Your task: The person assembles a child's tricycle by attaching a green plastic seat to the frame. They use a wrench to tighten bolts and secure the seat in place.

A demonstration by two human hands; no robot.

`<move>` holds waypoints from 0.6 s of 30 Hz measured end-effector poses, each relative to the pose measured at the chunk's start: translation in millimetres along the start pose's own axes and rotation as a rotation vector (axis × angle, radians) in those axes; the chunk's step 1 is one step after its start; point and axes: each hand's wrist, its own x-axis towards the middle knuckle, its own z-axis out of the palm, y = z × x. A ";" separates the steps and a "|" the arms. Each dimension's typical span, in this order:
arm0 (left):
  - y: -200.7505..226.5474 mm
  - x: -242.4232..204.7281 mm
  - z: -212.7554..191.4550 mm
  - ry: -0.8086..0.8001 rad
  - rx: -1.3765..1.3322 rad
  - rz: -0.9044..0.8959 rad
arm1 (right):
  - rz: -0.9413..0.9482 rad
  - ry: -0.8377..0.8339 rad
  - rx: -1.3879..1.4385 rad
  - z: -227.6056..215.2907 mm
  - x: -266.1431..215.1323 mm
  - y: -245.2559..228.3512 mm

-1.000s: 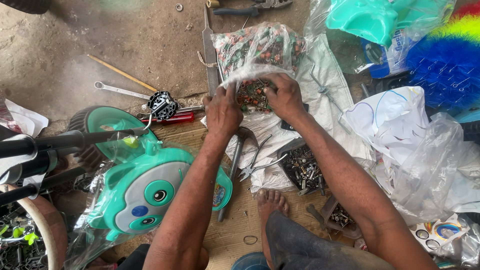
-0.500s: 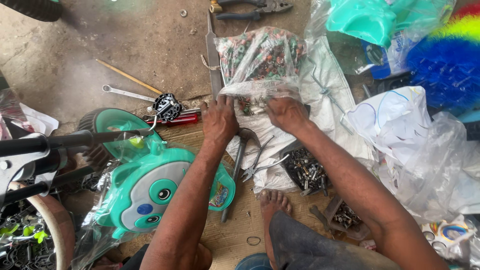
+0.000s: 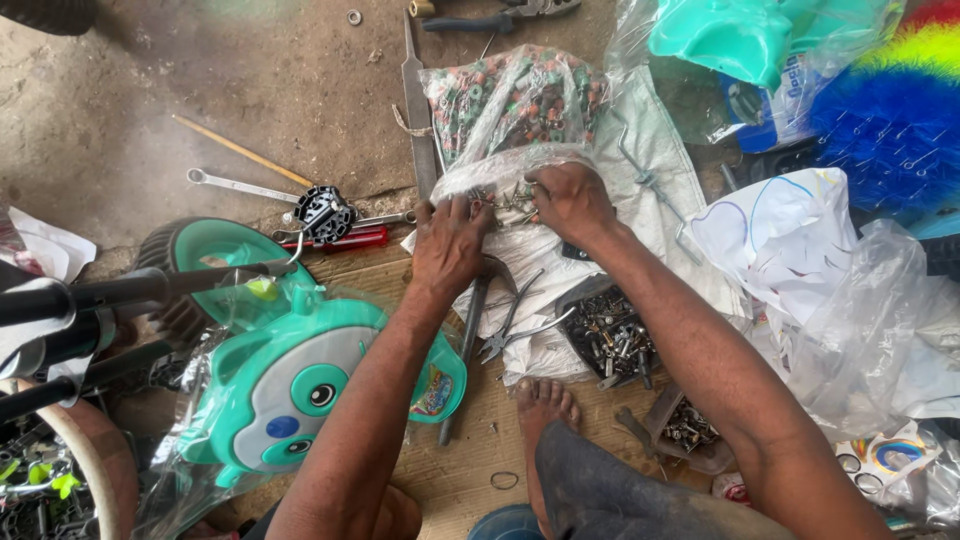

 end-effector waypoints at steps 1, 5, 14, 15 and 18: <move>-0.8 -0.7 -0.9 -0.036 -0.067 -0.018 | 0.012 -0.027 -0.007 0.3 0.5 0.6; -7.1 -5.6 2.2 -0.029 -0.007 -0.094 | -0.041 -0.024 -0.005 10.3 -2.9 -1.6; -8.0 -7.1 8.5 -0.018 -0.045 -0.174 | -0.161 -0.033 -0.050 30.8 -3.4 -27.1; -8.1 -7.3 9.3 -0.005 -0.059 -0.181 | -0.154 -0.061 -0.087 31.3 -4.1 -29.7; -8.6 -9.8 13.7 0.055 -0.081 -0.157 | -0.129 -0.021 -0.215 33.7 -8.8 -37.7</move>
